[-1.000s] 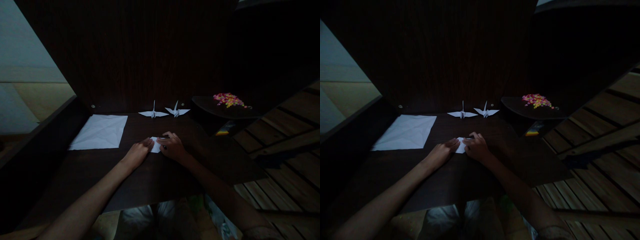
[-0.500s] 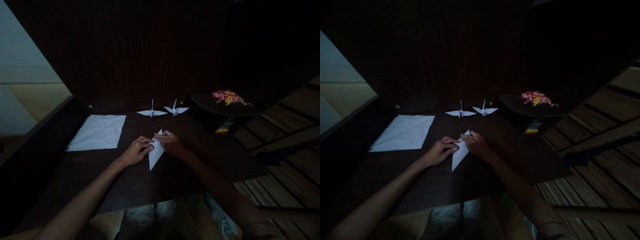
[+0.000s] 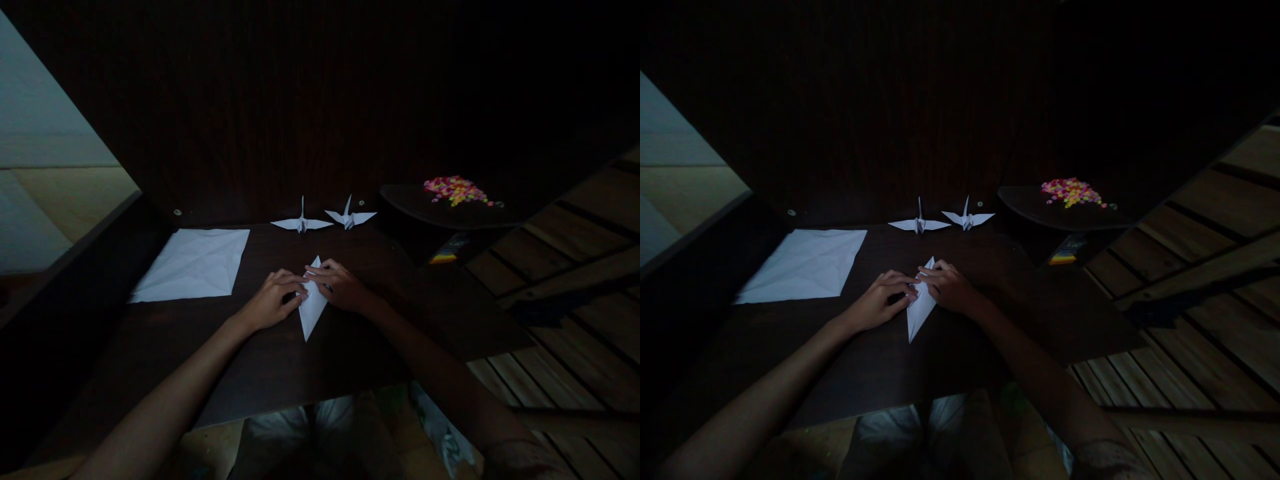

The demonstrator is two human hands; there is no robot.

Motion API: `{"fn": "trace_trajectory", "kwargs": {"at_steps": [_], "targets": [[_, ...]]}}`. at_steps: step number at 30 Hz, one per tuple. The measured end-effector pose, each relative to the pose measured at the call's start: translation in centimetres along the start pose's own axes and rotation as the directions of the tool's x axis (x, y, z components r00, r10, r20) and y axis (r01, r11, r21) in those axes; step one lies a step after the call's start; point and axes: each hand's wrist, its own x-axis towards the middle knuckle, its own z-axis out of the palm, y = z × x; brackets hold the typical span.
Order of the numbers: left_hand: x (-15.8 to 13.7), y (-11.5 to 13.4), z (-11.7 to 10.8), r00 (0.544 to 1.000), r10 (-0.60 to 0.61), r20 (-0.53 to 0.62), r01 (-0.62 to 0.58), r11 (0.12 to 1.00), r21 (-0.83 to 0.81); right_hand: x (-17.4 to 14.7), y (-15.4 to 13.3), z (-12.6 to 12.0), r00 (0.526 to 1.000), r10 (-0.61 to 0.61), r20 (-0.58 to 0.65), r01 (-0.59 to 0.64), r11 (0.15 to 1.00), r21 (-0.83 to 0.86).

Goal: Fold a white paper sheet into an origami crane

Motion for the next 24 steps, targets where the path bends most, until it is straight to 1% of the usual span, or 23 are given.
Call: {"fn": "trace_trajectory", "kwargs": {"at_steps": [6, 9, 12, 14, 18, 24], "targets": [[0.0, 0.1, -0.1, 1.0, -0.01, 0.005, 0.009, 1.0, 0.004, -0.2, 0.0, -1.0, 0.993, -0.027, 0.117, 0.026, 1.0, 0.01], [-0.1, 0.3, -0.1, 0.999, -0.032, 0.012, 0.032, 0.999, 0.004, -0.4, 0.2, -1.0, 0.988, -0.03, 0.149, 0.026, 0.999, 0.023], [-0.1, 0.3, 0.1, 0.998, -0.066, -0.012, 0.067, 0.997, 0.03, -0.4, 0.5, -0.8, 0.992, -0.01, 0.125, 0.003, 0.999, 0.054], [-0.2, 0.2, 0.3, 0.998, -0.057, -0.019, 0.058, 0.996, 0.063, -0.3, 0.6, -0.6, 0.996, -0.004, 0.092, -0.004, 0.996, 0.088], [-0.2, 0.0, 0.4, 0.999, -0.007, 0.048, -0.001, 0.988, 0.156, -0.1, 0.8, -0.2, 0.998, -0.015, 0.062, 0.007, 0.99, 0.138], [-0.3, -0.3, -0.2, 0.993, -0.039, 0.11, 0.014, 0.975, 0.221, -0.1, 1.1, 0.2, 0.999, -0.03, 0.02, 0.027, 0.995, 0.098]]}}
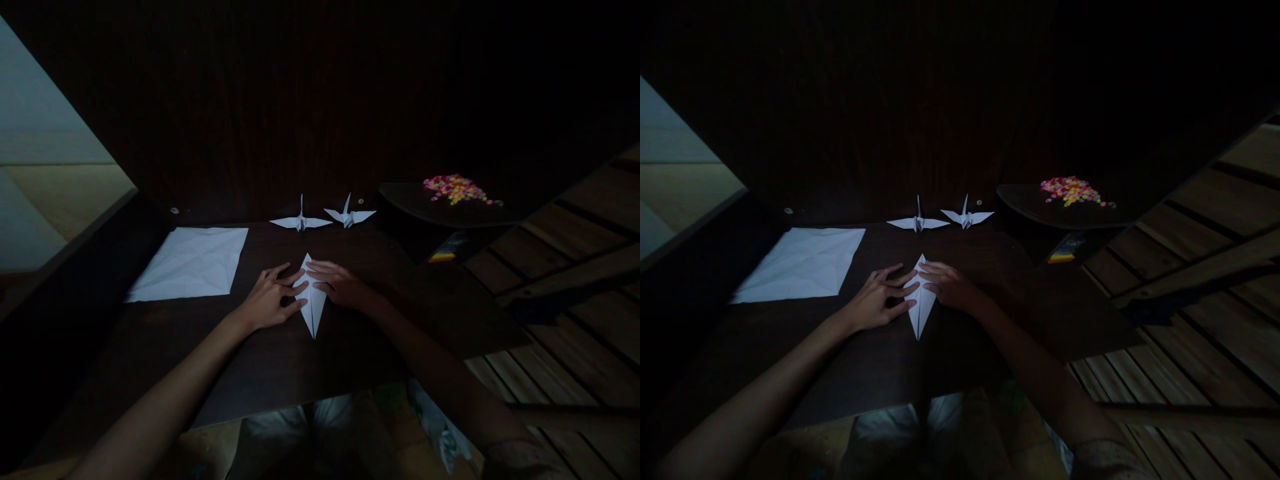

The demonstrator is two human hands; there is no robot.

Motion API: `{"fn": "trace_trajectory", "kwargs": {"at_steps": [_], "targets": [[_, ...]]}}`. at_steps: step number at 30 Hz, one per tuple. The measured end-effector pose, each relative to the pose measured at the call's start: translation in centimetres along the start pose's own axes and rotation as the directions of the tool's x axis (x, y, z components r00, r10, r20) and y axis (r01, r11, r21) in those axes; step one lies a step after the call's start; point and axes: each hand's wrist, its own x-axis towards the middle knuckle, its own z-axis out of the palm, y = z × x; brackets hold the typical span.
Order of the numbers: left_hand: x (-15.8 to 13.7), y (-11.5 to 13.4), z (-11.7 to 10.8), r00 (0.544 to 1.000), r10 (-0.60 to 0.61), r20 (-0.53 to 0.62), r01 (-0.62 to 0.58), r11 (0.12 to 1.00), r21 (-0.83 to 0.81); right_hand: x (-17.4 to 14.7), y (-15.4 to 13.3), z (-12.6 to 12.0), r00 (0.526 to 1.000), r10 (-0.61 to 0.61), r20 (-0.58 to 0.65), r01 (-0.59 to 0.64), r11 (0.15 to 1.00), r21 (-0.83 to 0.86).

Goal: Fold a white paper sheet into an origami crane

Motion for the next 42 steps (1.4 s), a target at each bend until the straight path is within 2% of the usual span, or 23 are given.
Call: {"fn": "trace_trajectory", "kwargs": {"at_steps": [11, 18, 21, 27, 33, 37, 42], "targets": [[-0.1, -0.3, 0.1, 0.997, -0.005, 0.072, -0.002, 0.995, 0.102, -0.4, -0.8, -0.7, 0.98, 0.121, -0.161, -0.151, 0.97, -0.19], [-0.7, 1.9, 0.5, 0.989, -0.133, -0.058, 0.143, 0.957, 0.253, 0.0, -1.6, -1.0, 0.942, 0.234, -0.242, -0.295, 0.919, -0.261], [-0.7, 2.9, 0.4, 0.987, -0.119, -0.11, 0.146, 0.947, 0.287, 0.1, -1.6, -0.7, 0.933, 0.273, -0.235, -0.325, 0.921, -0.217], [-0.1, 3.2, 0.6, 0.98, 0.012, -0.198, 0.037, 0.971, 0.238, 0.3, -1.5, -0.2, 0.952, 0.24, -0.191, -0.255, 0.965, -0.057], [0.3, 2.6, 1.2, 0.942, -0.066, -0.328, 0.084, 0.996, 0.042, 0.4, -1.8, 0.5, 0.955, 0.229, -0.189, -0.23, 0.973, 0.02], [0.7, 2.3, 1.0, 0.932, -0.094, -0.35, 0.102, 0.995, 0.003, 0.6, -2.0, 0.9, 0.949, 0.257, -0.182, -0.245, 0.966, 0.084], [0.8, 2.0, 1.1, 0.957, -0.055, -0.285, 0.069, 0.997, 0.038, 0.9, -2.4, 0.8, 0.957, 0.207, -0.205, -0.184, 0.975, 0.126]]}}
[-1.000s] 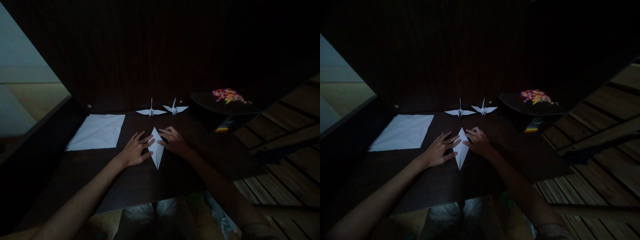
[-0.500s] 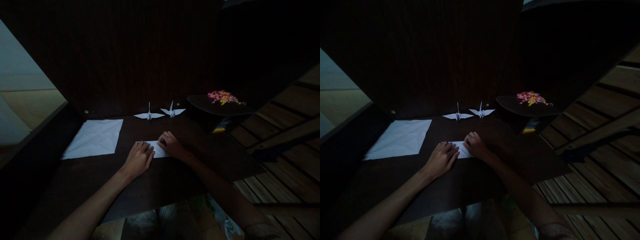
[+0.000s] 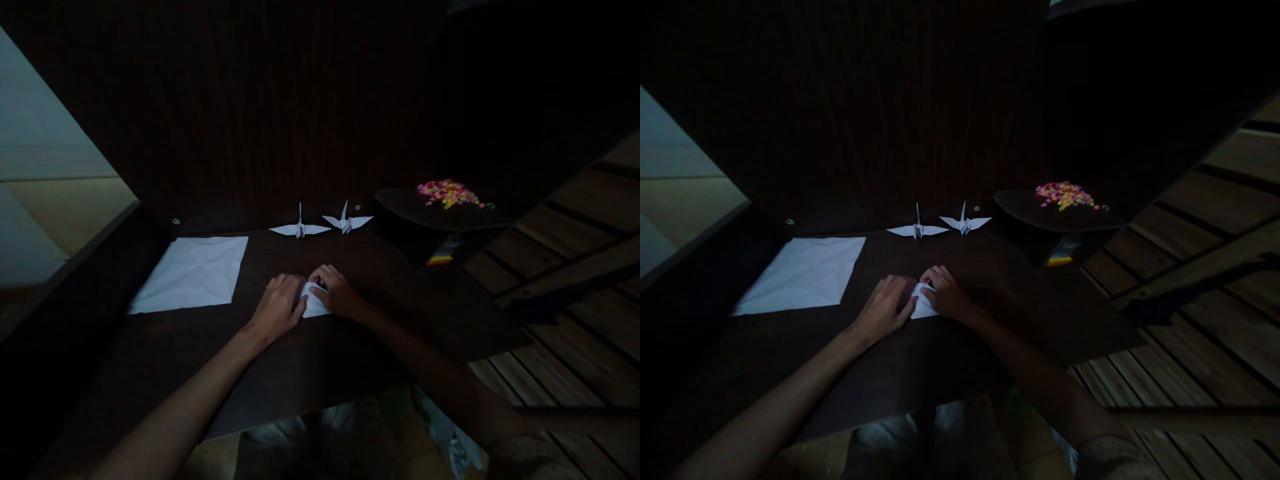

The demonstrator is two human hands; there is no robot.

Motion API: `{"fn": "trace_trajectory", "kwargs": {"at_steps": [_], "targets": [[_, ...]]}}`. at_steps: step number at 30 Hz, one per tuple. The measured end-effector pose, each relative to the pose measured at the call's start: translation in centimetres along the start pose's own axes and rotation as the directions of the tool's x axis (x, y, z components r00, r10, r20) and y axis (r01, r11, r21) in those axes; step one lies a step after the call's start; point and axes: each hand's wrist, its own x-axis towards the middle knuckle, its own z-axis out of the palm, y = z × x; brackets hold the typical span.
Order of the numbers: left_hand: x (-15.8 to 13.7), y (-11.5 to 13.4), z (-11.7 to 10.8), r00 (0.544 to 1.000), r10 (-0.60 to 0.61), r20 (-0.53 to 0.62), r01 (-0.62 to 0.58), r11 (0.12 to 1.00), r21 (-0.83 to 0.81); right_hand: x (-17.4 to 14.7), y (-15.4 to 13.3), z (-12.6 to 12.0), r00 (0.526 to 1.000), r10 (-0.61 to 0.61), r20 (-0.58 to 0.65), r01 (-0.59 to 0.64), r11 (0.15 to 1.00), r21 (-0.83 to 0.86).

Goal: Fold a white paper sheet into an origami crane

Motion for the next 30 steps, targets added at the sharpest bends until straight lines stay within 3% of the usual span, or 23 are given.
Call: {"fn": "trace_trajectory", "kwargs": {"at_steps": [5, 14, 21, 26, 30], "targets": [[-0.1, -0.1, 0.2, 0.999, 0.002, 0.037, -0.004, 0.999, 0.047, 0.1, -0.4, -0.3, 0.995, -0.097, -0.003, 0.097, 0.995, 0.003], [-0.4, 0.4, 0.4, 1.0, 0.008, -0.007, -0.007, 0.998, 0.066, -0.6, -0.9, -1.6, 0.988, -0.102, 0.113, 0.115, 0.987, -0.113], [-0.5, 0.5, 0.3, 1.0, 0.01, -0.007, -0.009, 0.994, 0.105, -0.5, -1.2, -1.3, 0.983, -0.1, 0.155, 0.128, 0.975, -0.182], [-0.6, 0.6, 0.3, 0.998, 0.068, 0.005, -0.068, 0.994, 0.084, -0.6, -1.4, -1.5, 0.957, -0.159, 0.243, 0.215, 0.951, -0.221], [-0.7, 0.6, 0.3, 0.996, 0.088, 0.024, -0.091, 0.988, 0.122, -0.7, -1.2, -2.3, 0.951, -0.195, 0.241, 0.243, 0.951, -0.19]]}}
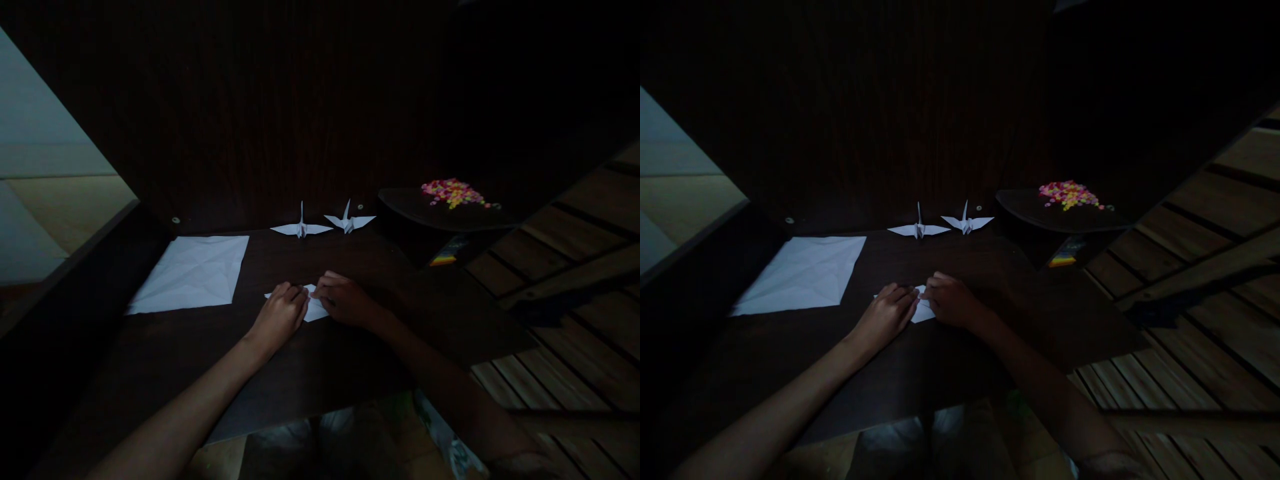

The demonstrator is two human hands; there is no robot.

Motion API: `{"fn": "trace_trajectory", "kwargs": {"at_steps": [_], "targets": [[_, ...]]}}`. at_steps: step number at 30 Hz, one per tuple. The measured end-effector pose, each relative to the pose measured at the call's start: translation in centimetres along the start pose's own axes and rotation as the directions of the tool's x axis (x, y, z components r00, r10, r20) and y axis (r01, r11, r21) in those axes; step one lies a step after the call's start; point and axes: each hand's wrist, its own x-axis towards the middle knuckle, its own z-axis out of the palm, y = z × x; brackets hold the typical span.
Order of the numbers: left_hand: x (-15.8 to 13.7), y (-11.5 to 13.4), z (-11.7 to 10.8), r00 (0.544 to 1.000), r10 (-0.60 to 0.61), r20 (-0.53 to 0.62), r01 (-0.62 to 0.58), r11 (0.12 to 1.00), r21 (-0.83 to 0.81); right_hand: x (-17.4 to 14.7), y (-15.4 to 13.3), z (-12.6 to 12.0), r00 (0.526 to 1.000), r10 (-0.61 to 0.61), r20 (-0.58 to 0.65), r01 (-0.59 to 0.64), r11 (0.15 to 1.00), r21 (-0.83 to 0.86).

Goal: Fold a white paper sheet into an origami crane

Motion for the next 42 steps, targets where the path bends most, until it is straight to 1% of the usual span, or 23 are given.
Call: {"fn": "trace_trajectory", "kwargs": {"at_steps": [3, 7, 11, 16, 21, 23, 27, 29, 31, 34, 36, 39, 42], "targets": [[-0.1, -0.1, -0.2, 0.999, 0.023, 0.037, -0.023, 1.0, 0.005, -0.1, 0.1, -0.3, 1.0, 0.015, 0.006, -0.015, 1.0, 0.001], [-0.2, -0.2, -0.5, 0.997, 0.037, 0.062, -0.038, 0.999, 0.024, -0.1, 0.0, -0.4, 0.998, 0.034, 0.047, -0.032, 0.999, -0.043], [-0.2, -0.2, -0.4, 0.996, 0.048, 0.071, -0.05, 0.998, 0.029, -0.2, -0.1, -0.6, 0.993, 0.108, 0.055, -0.103, 0.992, -0.073], [-0.3, 0.2, -0.6, 0.999, 0.012, 0.051, -0.011, 1.0, -0.015, -0.3, 0.0, -1.1, 0.967, 0.25, 0.038, -0.247, 0.967, -0.063], [-0.6, 0.4, -0.8, 0.998, -0.022, 0.056, 0.025, 0.998, -0.055, -0.4, 0.7, -1.5, 0.961, 0.273, 0.033, -0.273, 0.962, -0.027], [-0.7, 0.3, -0.6, 0.998, -0.025, 0.054, 0.028, 0.998, -0.057, -0.5, 1.2, -1.5, 0.965, 0.261, 0.033, -0.262, 0.965, 0.005], [-0.6, -0.4, 0.3, 1.0, -0.014, 0.004, 0.014, 0.997, -0.074, -0.3, 1.8, -1.3, 0.971, 0.221, 0.093, -0.231, 0.966, 0.118], [-0.5, -0.9, 0.7, 1.0, -0.001, -0.006, 0.001, 0.996, -0.093, -0.1, 1.5, -1.1, 0.968, 0.23, 0.102, -0.245, 0.954, 0.174], [-0.4, -1.5, 0.9, 1.0, -0.01, -0.018, 0.008, 0.995, -0.102, 0.0, 0.9, -0.8, 0.97, 0.222, 0.098, -0.237, 0.953, 0.189], [-0.2, -2.4, 0.7, 0.996, -0.072, -0.051, 0.066, 0.99, -0.121, 0.1, -0.2, -0.4, 0.982, 0.152, 0.109, -0.168, 0.972, 0.165], [-0.2, -2.9, 0.4, 0.996, -0.08, -0.027, 0.074, 0.983, -0.168, 0.1, -0.8, -0.2, 0.987, 0.121, 0.104, -0.136, 0.978, 0.155], [0.0, -3.5, 0.2, 0.998, -0.046, 0.045, 0.056, 0.969, -0.24, 0.0, -0.9, 0.0, 0.996, 0.082, 0.041, -0.088, 0.984, 0.152], [0.0, -3.8, 0.1, 0.996, -0.05, 0.074, 0.069, 0.958, -0.28, -0.1, -0.6, 0.2, 0.999, 0.034, -0.011, -0.032, 0.982, 0.186]]}}
